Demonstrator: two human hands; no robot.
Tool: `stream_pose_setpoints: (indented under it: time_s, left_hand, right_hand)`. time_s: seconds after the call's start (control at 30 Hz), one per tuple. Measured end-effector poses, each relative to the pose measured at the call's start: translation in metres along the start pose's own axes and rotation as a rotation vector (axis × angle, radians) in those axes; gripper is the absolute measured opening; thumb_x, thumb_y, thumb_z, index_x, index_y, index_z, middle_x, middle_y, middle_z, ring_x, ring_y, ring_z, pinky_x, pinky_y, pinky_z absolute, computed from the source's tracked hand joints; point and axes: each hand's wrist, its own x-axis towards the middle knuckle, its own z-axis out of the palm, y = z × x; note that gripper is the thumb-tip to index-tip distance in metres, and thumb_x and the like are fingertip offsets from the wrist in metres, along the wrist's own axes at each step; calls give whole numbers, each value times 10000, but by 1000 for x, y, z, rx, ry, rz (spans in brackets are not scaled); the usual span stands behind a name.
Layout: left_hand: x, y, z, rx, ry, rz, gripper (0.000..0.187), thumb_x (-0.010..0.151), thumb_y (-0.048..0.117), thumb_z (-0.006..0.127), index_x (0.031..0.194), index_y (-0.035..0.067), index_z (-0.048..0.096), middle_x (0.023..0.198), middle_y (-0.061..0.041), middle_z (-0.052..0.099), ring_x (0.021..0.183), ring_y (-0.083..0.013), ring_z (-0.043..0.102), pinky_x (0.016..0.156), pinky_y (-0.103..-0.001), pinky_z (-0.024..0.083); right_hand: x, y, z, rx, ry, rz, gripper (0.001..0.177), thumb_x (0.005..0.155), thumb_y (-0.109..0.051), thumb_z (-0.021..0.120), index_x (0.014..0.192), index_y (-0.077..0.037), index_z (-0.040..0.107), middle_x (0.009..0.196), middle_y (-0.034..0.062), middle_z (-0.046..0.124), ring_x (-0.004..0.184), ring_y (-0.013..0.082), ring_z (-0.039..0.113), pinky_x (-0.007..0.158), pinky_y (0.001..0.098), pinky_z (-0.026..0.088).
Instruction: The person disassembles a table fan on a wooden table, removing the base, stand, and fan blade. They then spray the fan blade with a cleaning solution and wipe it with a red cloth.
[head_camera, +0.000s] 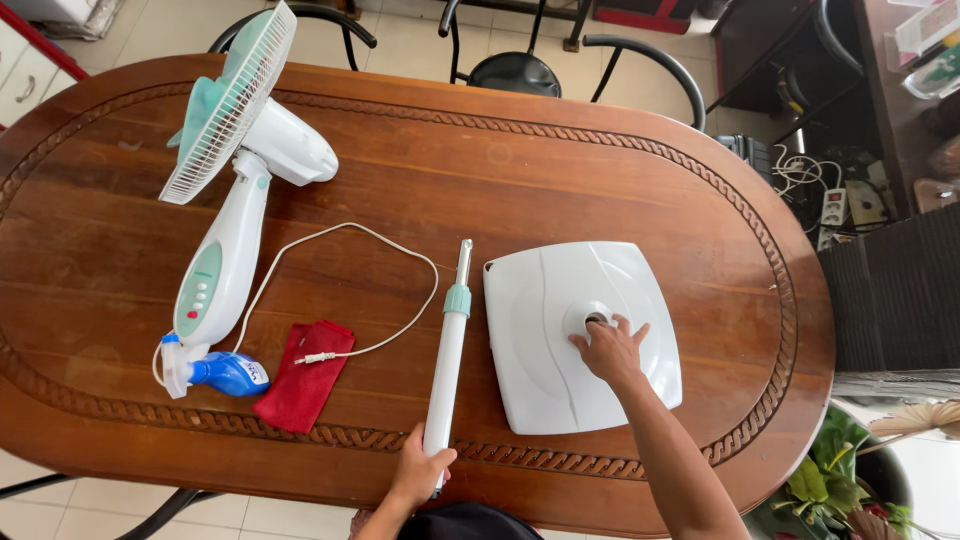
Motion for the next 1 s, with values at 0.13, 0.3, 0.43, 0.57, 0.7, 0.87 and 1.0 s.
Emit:
stream_pose_setpoints:
  time_s: [0.13,0.3,0.43,0.57,0.7,0.87,1.0]
  left_hand:
    - [-6,15,-2,-10,5,-35,382,748,68,706,1102,-16,590,723,-105,631,462,-174,592,441,-340,516]
    - [-6,24,-3,-28,-10,-21,373,756,65,707,1097,-33,591,727,-105,632,476,-168,609,450,-333,529]
    - [-3,25,-4,-65,-50,-9,372,774,68,701,1103,-41,565,697,-108,621,474,-165,589,425,-332,492]
    - [1,30,-2,-27,-38,-22,398,762,65,700,1130,-25,577,692,-94,620,462,-169,594,425,-327,501]
    - [4,26,0,-12,-52,-51,413,775,77,703,1155,-17,573,701,-92,627,479,-157,600,437,-325,514]
    - [11,25,1,-9,-94,-42,447,775,84,720,1180,-33,570,723,-101,628,485,-164,610,447,-325,530]
    - [2,18,3,9,-110,-67,521,760,95,716,1239,-29,553,757,-111,629,488,-172,608,453,-333,524]
  right_hand:
    - [7,2,14,50,70,25,451,986,-478,585,783,-89,691,994,68,754,1445,360,388,1132,800,138]
    - [7,3,25,74,112,71,435,987,-460,581,783,-98,712,970,93,756,1429,340,413,1143,711,208]
    - [4,4,25,80,96,111,440,993,-456,575,800,-92,729,970,88,765,1418,336,433,1131,665,248]
    - [0,11,20,100,153,180,406,961,-446,598,806,-111,765,963,106,764,1388,346,457,1110,656,254]
    - [2,31,22,83,111,242,477,1006,-482,567,836,-88,775,957,116,772,1364,357,493,1130,628,272]
    - [7,54,27,69,141,192,461,984,-497,578,867,-98,777,962,132,758,1307,374,528,1101,564,325]
    - [-1,58,33,244,217,187,359,1001,-409,634,1036,-61,714,1041,137,718,1170,347,635,1011,484,504]
